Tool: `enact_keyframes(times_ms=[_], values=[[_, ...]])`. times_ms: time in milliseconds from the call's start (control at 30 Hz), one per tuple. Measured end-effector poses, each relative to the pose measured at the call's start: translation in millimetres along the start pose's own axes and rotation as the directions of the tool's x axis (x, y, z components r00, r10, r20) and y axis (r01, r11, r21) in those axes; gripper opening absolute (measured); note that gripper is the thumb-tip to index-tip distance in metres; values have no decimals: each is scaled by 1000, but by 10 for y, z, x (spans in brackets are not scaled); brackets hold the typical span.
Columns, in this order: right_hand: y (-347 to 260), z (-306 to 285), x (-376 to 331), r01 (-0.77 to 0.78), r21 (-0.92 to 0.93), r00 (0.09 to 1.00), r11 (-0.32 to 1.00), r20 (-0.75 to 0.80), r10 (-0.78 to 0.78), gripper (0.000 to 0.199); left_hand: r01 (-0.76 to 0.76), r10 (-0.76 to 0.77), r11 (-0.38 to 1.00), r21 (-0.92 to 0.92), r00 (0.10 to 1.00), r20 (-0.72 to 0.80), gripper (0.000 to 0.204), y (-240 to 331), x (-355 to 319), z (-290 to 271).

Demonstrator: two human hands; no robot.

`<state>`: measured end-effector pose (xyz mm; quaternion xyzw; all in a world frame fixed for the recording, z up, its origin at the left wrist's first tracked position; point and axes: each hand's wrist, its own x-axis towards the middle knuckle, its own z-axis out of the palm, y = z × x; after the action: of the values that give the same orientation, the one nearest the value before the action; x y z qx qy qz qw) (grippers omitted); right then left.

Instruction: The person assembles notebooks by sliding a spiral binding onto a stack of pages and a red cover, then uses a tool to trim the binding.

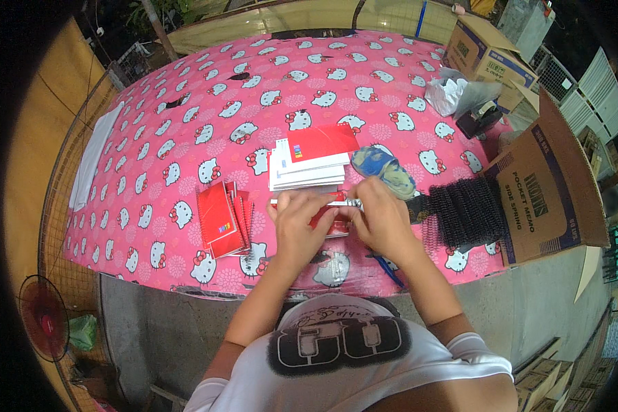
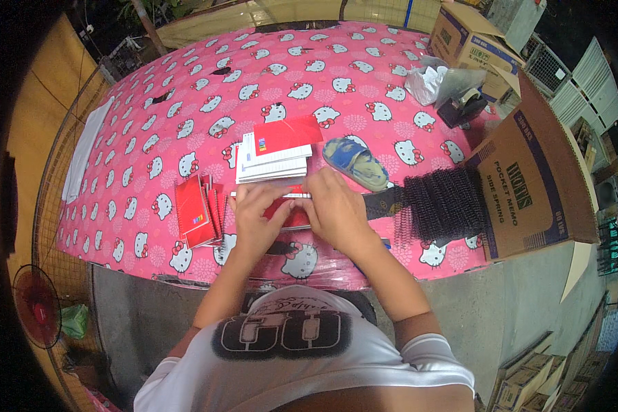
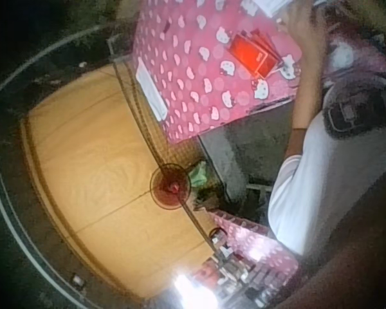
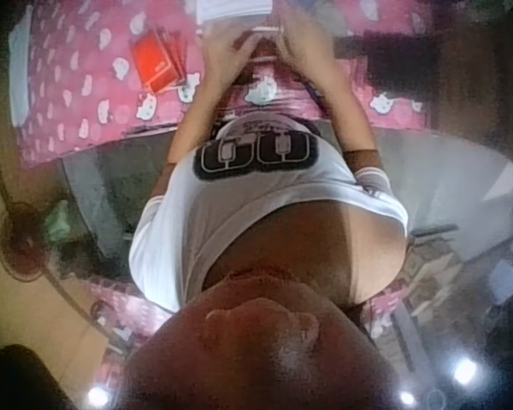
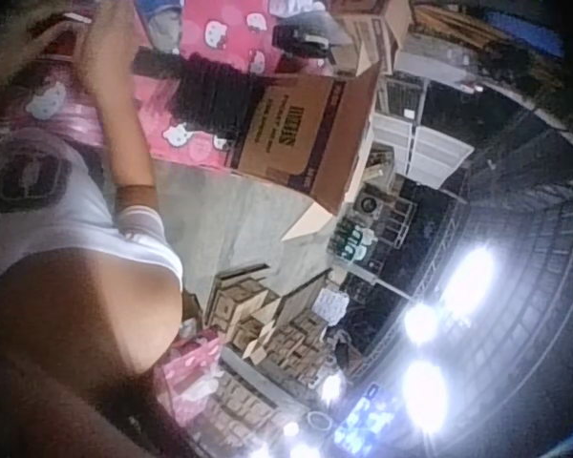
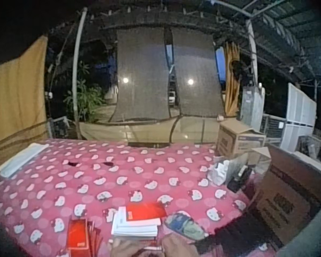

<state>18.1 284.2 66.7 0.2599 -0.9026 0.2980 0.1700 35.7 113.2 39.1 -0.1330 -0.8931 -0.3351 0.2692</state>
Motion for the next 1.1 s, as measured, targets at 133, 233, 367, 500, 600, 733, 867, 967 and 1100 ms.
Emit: enact_keyframes(times_ms=[133, 233, 367, 500, 600, 733, 867, 967, 1100], values=[[8, -33, 45, -64, 2, 983, 998, 170, 63, 23, -15, 15, 1000, -6, 1000, 1, 23, -19, -18, -16], [-25, -100, 84, 23, 111, 997, 994, 64, -30, 18, -4, 4, 1000, -25, 1000, 7, 23, -40, -34, -14], [42, 10, 34, 76, 72, 997, 995, -5, -75, 15, -10, 10, 999, -33, 1000, -3, 24, -12, -11, -9], [-3, -6, 37, 36, 118, 999, 992, 0, -36, 14, -26, 26, 1000, -12, 1000, -3, 23, -41, -40, -19], [1, 10, 27, 32, 145, 999, 989, 3, -33, 13, -30, 30, 1000, 2, 999, -12, 23, -32, -47, -24], [-20, 46, -3, 42, 31, 999, 999, -8, -42, 11, -5, 5, 1000, 5, 1000, -26, 22, -4, -31, 1], [-21, 108, -5, 31, -11, 999, 999, 12, -31, 12, -1, 1, 1000, -19, 1000, -22, 22, -24, -31, 1], [380, 156, 52, -34, -18, 999, 999, 34, 35, 15, -26, 26, 1000, -11, 999, -20, 24, -61, -71, -44], [1246, 140, 209, -360, -285, 915, 889, 79, 396, 26, -39, 42, 998, -41, 997, 67, 26, -66, -3, -71]])
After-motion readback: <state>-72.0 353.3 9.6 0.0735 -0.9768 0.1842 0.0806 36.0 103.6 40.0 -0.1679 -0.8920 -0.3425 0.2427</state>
